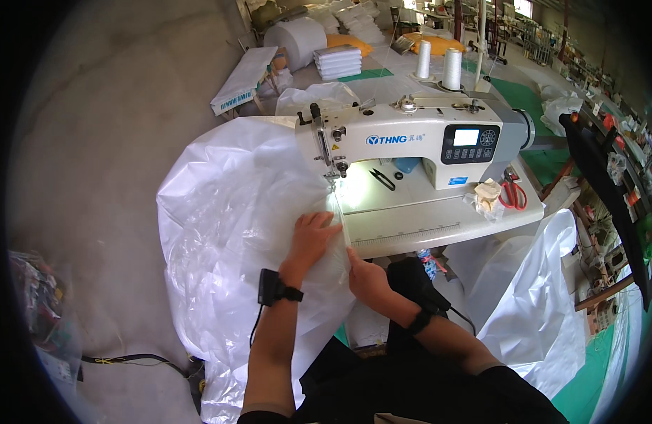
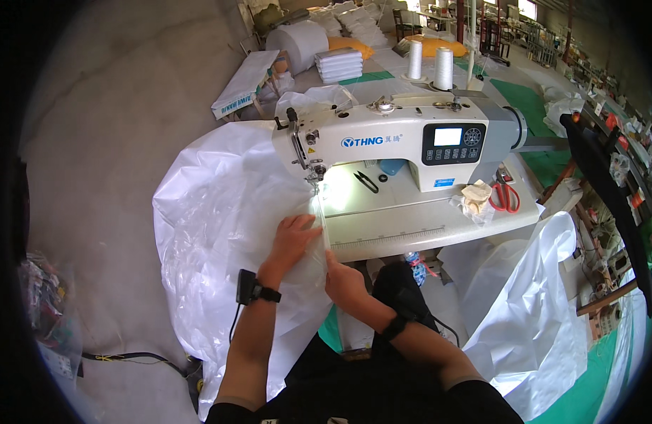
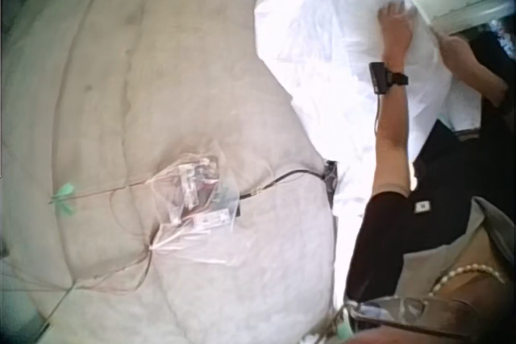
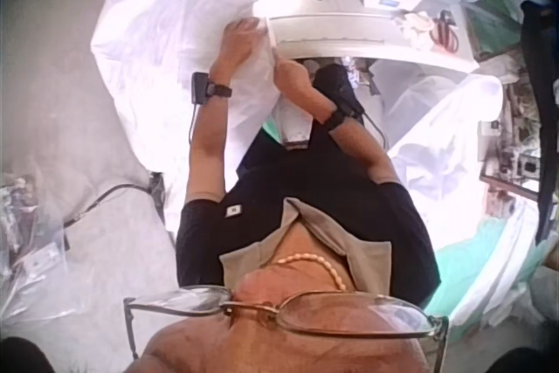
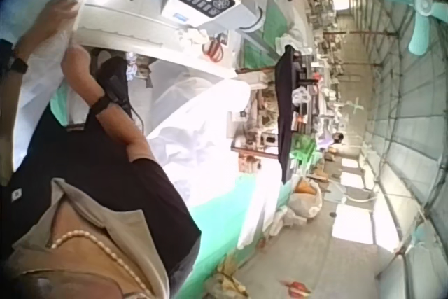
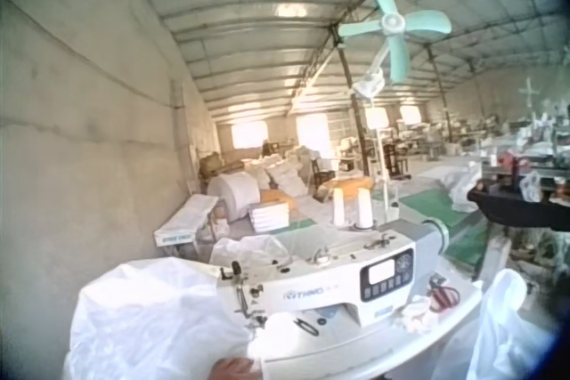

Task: Sewing long seams on large white plastic sheets using an industrial sewing machine.

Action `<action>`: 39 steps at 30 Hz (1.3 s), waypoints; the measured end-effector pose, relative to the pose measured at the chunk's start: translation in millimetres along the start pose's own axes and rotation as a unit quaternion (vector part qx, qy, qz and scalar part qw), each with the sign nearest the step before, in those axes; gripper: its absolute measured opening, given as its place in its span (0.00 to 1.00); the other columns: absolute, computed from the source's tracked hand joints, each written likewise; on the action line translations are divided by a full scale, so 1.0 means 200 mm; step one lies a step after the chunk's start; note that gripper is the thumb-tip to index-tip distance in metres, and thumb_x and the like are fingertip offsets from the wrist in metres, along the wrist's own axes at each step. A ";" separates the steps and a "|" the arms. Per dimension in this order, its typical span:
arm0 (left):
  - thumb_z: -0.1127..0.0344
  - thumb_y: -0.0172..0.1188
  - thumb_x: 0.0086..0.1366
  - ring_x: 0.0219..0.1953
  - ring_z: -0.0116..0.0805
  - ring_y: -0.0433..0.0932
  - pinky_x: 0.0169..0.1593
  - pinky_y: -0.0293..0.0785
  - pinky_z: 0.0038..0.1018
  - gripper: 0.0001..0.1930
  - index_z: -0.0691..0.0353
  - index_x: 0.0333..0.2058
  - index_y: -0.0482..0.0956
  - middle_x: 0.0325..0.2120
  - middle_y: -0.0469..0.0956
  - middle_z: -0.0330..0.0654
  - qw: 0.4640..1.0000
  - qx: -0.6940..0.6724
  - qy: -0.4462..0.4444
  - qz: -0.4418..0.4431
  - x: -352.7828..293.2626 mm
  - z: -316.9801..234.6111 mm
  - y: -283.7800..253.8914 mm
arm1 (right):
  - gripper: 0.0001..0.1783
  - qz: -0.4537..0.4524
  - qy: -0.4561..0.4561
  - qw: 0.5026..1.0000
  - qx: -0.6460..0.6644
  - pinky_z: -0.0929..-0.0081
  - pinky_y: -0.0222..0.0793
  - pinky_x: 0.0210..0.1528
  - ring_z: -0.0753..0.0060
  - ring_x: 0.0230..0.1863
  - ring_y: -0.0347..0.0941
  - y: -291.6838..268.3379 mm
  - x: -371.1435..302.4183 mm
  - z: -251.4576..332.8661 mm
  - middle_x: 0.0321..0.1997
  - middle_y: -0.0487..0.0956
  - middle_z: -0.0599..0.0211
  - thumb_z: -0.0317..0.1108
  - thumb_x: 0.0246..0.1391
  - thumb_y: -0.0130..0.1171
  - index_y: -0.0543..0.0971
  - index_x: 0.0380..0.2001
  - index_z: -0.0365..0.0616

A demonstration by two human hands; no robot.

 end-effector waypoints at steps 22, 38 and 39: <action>0.44 0.52 0.61 0.59 0.50 0.63 0.62 0.55 0.32 0.32 0.57 0.58 0.65 0.58 0.64 0.54 0.915 -0.107 -0.388 0.029 -0.26 0.77 -0.25 | 0.31 0.028 -0.024 0.975 -0.221 0.67 0.71 0.23 0.60 0.22 0.78 0.05 0.45 0.15 0.20 0.79 0.57 0.28 0.46 0.52 0.63 0.53 0.21; 0.64 0.55 0.60 0.41 0.49 0.75 0.45 0.72 0.37 0.12 0.62 0.41 0.77 0.41 0.76 0.48 0.978 0.001 -0.195 -0.080 -0.02 0.51 -0.31 | 0.14 -0.015 -0.135 0.990 0.048 0.60 0.70 0.31 0.53 0.28 0.76 -0.06 0.49 0.08 0.24 0.78 0.61 0.45 0.54 0.51 0.78 0.38 0.51; 0.63 0.56 0.59 0.39 0.49 0.76 0.42 0.73 0.37 0.12 0.60 0.40 0.78 0.39 0.77 0.48 0.979 -0.068 -0.188 -0.028 -0.04 0.34 -0.32 | 0.14 -0.006 -0.130 0.990 0.050 0.60 0.70 0.31 0.53 0.28 0.76 -0.10 0.40 0.09 0.24 0.78 0.61 0.45 0.54 0.51 0.78 0.38 0.51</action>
Point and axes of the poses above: each hand's wrist, its own x-axis towards the middle knuckle, its own y-axis out of the palm, z = x × y, the point moved 5 cm from there along x, towards the middle knuckle
